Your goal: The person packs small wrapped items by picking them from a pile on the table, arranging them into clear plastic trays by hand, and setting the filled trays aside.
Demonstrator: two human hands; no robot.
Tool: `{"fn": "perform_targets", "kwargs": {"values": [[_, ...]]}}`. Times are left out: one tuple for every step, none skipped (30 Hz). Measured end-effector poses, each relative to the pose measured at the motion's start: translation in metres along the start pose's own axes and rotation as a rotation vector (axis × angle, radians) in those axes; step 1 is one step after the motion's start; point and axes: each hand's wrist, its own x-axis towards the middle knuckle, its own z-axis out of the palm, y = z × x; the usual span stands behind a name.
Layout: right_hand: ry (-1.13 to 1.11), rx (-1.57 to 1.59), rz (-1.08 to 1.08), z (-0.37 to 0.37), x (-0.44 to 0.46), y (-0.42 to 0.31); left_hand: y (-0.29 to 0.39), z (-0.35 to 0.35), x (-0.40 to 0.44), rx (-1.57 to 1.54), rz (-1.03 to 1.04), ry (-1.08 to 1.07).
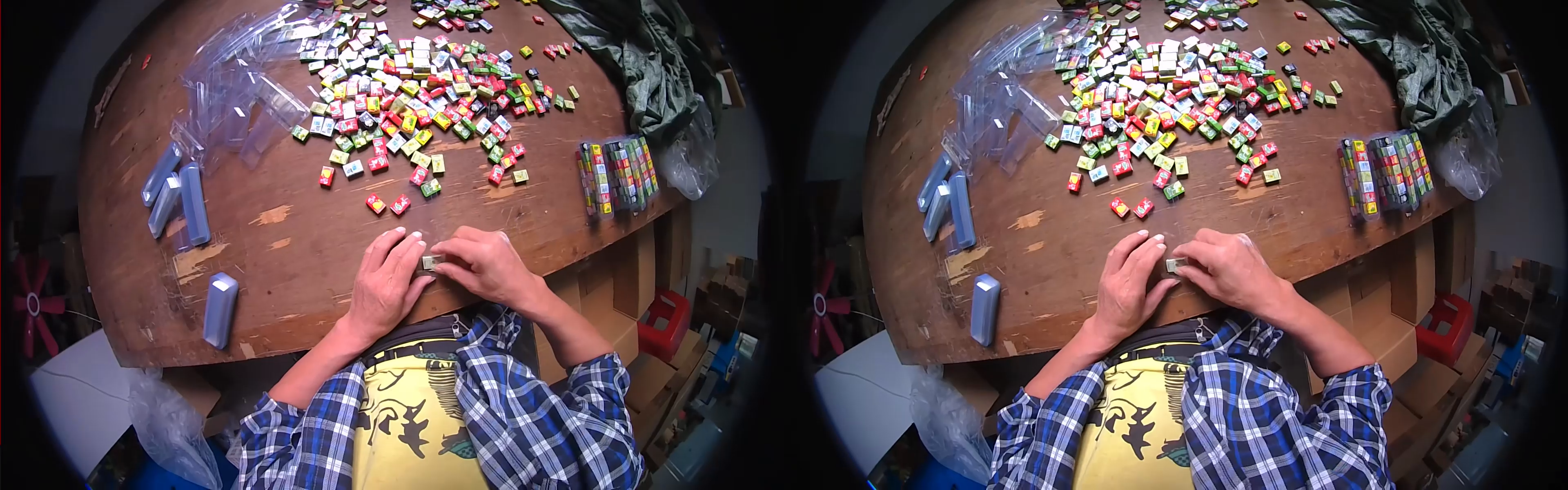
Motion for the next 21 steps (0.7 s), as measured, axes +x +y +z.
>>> {"fn": "perform_targets", "kwargs": {"values": [[-0.028, -0.062, -0.01, 0.003, -0.003, 0.001, 0.0, 0.0, 0.0, -0.019, -0.008, 0.007], [-0.029, -0.061, -0.01, 0.005, -0.005, 0.0, 0.0, 0.0, 0.0, -0.02, -0.009, 0.007], [-0.028, -0.096, -0.012, 0.007, -0.007, -0.002, 0.0, 0.0, 0.0, -0.006, -0.001, 0.004], [-0.024, -0.132, -0.015, 0.009, -0.008, -0.003, 0.0, 0.0, 0.001, 0.009, 0.009, 0.0], [-0.018, -0.167, -0.014, 0.01, -0.009, -0.005, 0.0, 0.0, 0.001, 0.022, 0.02, -0.006], [-0.013, -0.17, -0.012, 0.01, -0.009, -0.005, 0.0, 0.0, 0.002, 0.02, 0.026, -0.007], [0.015, -0.164, -0.044, 0.009, -0.008, -0.006, -0.001, 0.0, 0.002, 0.025, 0.036, -0.009], [0.041, -0.156, -0.077, 0.009, -0.007, -0.006, -0.001, 0.0, 0.001, 0.031, 0.043, -0.01], [0.066, -0.147, -0.112, 0.009, -0.006, -0.007, -0.001, 0.0, 0.0, 0.038, 0.05, -0.011], [0.068, -0.148, -0.115, 0.009, -0.005, -0.005, -0.001, 0.0, 0.0, 0.04, 0.051, -0.008], [0.073, -0.094, -0.109, 0.01, -0.005, 0.0, -0.001, 0.0, 0.0, 0.033, 0.044, -0.005], [0.077, -0.041, -0.105, 0.009, -0.004, 0.002, -0.001, 0.001, 0.0, 0.025, 0.036, -0.002], [0.08, 0.014, -0.1, 0.008, -0.004, 0.005, 0.0, 0.001, -0.001, 0.017, 0.026, 0.002], [0.079, 0.012, -0.106, 0.005, -0.004, 0.008, 0.0, 0.001, -0.001, 0.021, 0.026, 0.007], [0.095, 0.05, -0.031, 0.0, -0.002, 0.01, -0.001, 0.001, -0.001, 0.037, 0.044, 0.002], [0.109, 0.089, 0.045, -0.005, 0.001, 0.01, -0.001, 0.0, -0.001, 0.053, 0.06, -0.003], [0.122, 0.128, 0.122, -0.008, 0.005, 0.011, -0.001, 0.0, -0.001, 0.068, 0.076, -0.01], [0.121, 0.127, 0.116, -0.008, 0.008, 0.012, -0.001, 0.0, 0.0, 0.071, 0.076, -0.006], [0.141, 0.113, 0.053, -0.007, 0.013, 0.013, -0.001, 0.0, 0.001, 0.094, 0.107, 0.0], [0.159, 0.101, -0.009, -0.006, 0.016, 0.014, -0.001, 0.001, 0.001, 0.116, 0.137, 0.004], [0.177, 0.089, -0.07, -0.005, 0.019, 0.013, 0.0, 0.001, 0.0, 0.138, 0.165, 0.006]]}}
